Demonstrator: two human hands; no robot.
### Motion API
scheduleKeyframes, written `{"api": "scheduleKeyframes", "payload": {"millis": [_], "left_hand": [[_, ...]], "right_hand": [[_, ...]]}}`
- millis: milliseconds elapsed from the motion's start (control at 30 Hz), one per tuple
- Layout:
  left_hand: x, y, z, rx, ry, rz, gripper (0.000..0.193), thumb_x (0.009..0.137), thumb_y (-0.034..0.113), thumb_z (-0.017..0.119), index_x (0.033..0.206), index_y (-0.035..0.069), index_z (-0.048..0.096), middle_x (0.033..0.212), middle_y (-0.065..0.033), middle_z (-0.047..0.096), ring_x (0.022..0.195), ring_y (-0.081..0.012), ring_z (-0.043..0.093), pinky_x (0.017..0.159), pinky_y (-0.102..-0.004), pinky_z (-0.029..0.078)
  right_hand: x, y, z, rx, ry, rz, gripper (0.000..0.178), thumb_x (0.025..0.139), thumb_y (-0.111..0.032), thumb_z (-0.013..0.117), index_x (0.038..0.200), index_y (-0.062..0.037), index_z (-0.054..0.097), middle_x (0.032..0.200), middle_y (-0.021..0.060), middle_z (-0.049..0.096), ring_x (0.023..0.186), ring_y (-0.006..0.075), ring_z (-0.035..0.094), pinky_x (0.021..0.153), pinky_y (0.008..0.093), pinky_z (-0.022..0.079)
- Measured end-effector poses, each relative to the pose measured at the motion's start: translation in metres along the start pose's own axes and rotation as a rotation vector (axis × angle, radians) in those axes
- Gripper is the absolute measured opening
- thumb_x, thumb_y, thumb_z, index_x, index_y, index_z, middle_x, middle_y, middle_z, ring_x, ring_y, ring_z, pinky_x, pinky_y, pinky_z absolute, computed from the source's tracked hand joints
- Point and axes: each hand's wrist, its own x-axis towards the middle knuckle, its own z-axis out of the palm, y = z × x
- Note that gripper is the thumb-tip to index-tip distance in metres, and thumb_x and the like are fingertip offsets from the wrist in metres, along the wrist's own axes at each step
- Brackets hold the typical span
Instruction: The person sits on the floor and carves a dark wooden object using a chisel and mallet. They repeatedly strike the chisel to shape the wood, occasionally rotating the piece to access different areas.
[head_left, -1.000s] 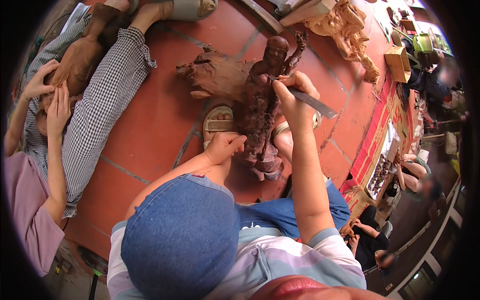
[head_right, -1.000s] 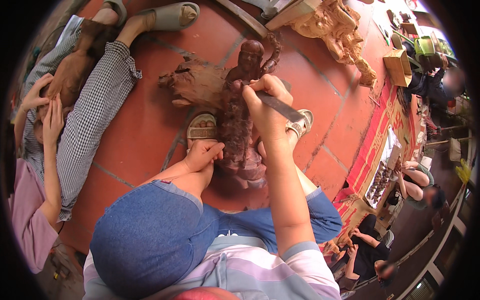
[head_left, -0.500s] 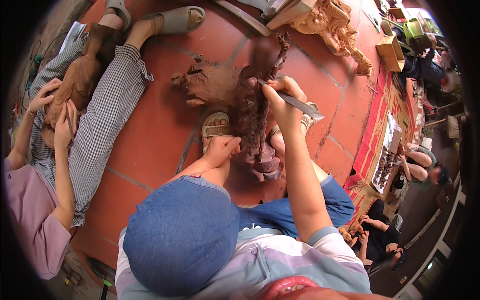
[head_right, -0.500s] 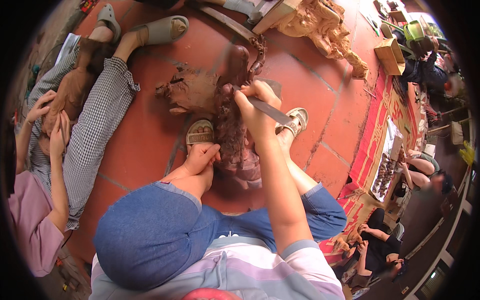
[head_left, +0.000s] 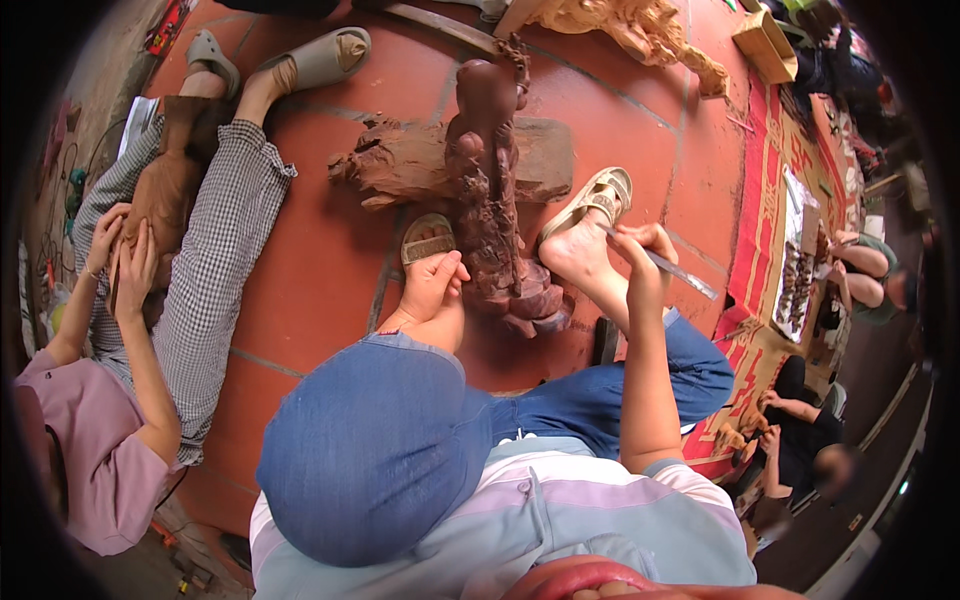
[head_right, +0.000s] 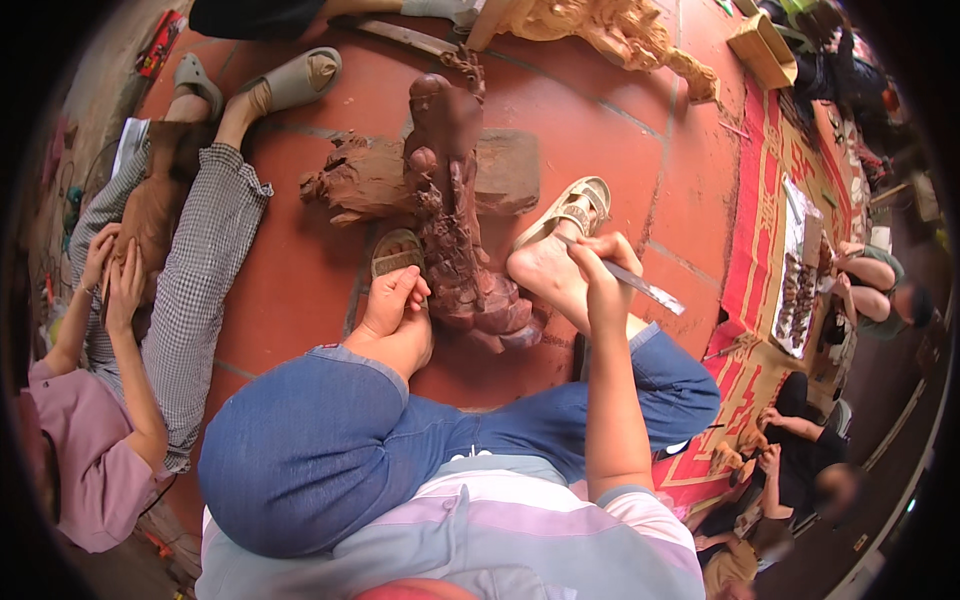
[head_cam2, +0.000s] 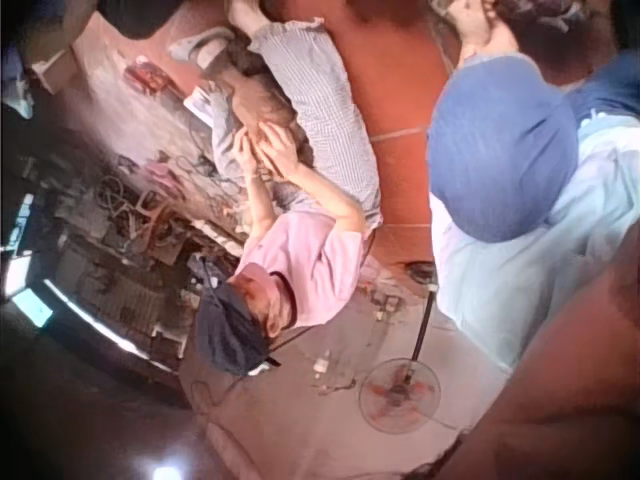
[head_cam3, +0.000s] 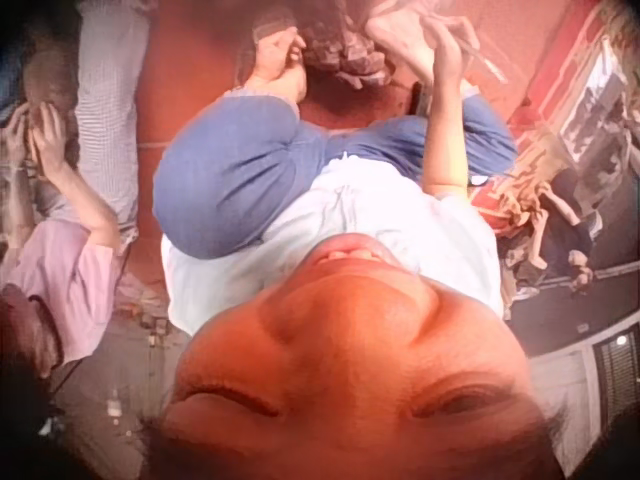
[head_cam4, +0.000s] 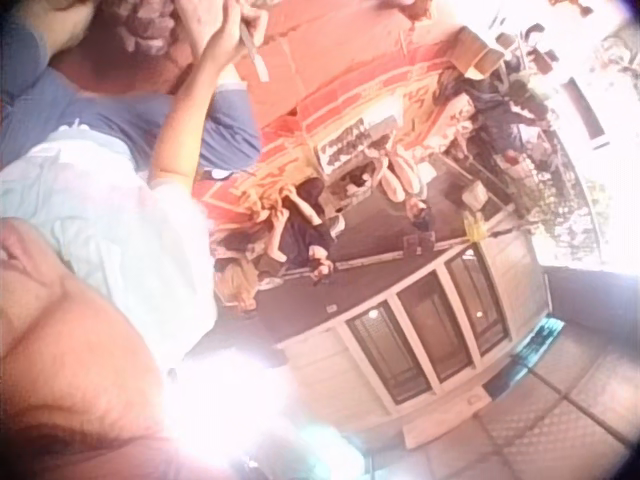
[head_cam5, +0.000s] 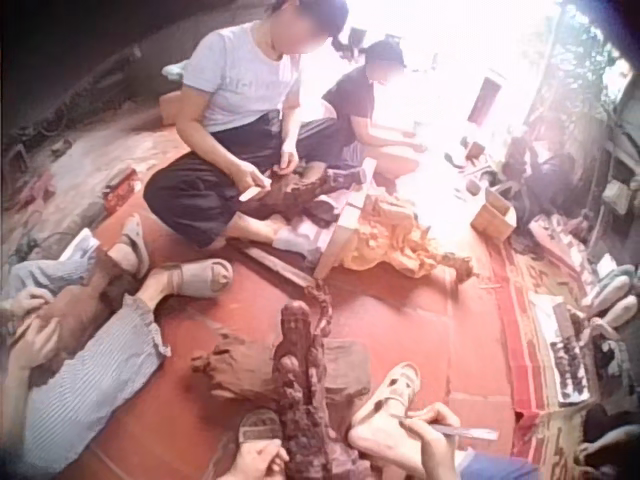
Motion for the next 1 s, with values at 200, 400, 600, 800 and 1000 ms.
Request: {"api": "scheduleKeyframes", "payload": {"millis": [200,400,600,800,1000], "left_hand": [[-0.030,-0.029,-0.040,0.121,0.279,-0.008,0.041,0.104,0.036,0.049,0.086,0.004,0.068,0.071,0.0001,0.061,0.059,-0.0058,0.051,0.056,-0.0212,0.044],[-0.122,-0.017,-0.105,0.126,0.153,-0.492,0.042,0.105,0.039,0.044,0.115,0.003,0.063,0.089,-0.0048,0.066,0.075,-0.0105,0.059,0.069,-0.0263,0.049],[-0.177,0.019,-0.096,0.205,0.447,-0.251,0.042,0.105,0.039,0.044,0.119,0.003,0.060,0.096,-0.0064,0.066,0.081,-0.0121,0.060,0.074,-0.0277,0.050],[-0.224,0.049,-0.067,0.193,0.618,0.124,0.043,0.105,0.038,0.043,0.124,0.003,0.058,0.102,-0.0081,0.065,0.088,-0.0137,0.061,0.079,-0.0290,0.051],[-0.272,0.097,-0.049,0.226,0.692,0.547,0.044,0.105,0.038,0.043,0.128,0.003,0.056,0.108,-0.0098,0.065,0.095,-0.0154,0.062,0.084,-0.0304,0.051]], "right_hand": [[-0.080,0.041,-0.052,-0.004,0.020,0.138,0.017,0.078,0.003,0.070,0.071,-0.0036,0.056,0.078,0.0063,0.064,0.079,0.0117,0.062,0.075,0.0244,0.050],[-0.130,0.061,-0.042,-0.039,-0.127,0.034,0.019,0.073,-0.001,0.071,0.067,-0.0003,0.053,0.072,0.0063,0.060,0.076,0.0143,0.064,0.069,0.0285,0.049],[-0.133,0.063,-0.038,-0.020,-0.236,-0.159,0.015,0.070,-0.002,0.067,0.069,0.0004,0.052,0.074,0.0098,0.061,0.072,0.0178,0.062,0.066,0.0310,0.048],[-0.146,0.057,-0.055,0.063,-0.192,-0.139,0.017,0.075,0.000,0.070,0.070,-0.0012,0.054,0.075,0.0058,0.062,0.082,0.0145,0.065,0.075,0.0278,0.050],[-0.162,0.047,-0.059,0.087,-0.247,-0.159,0.017,0.076,-0.001,0.073,0.072,-0.0025,0.056,0.078,0.0044,0.064,0.085,0.0115,0.063,0.077,0.0257,0.048]]}}
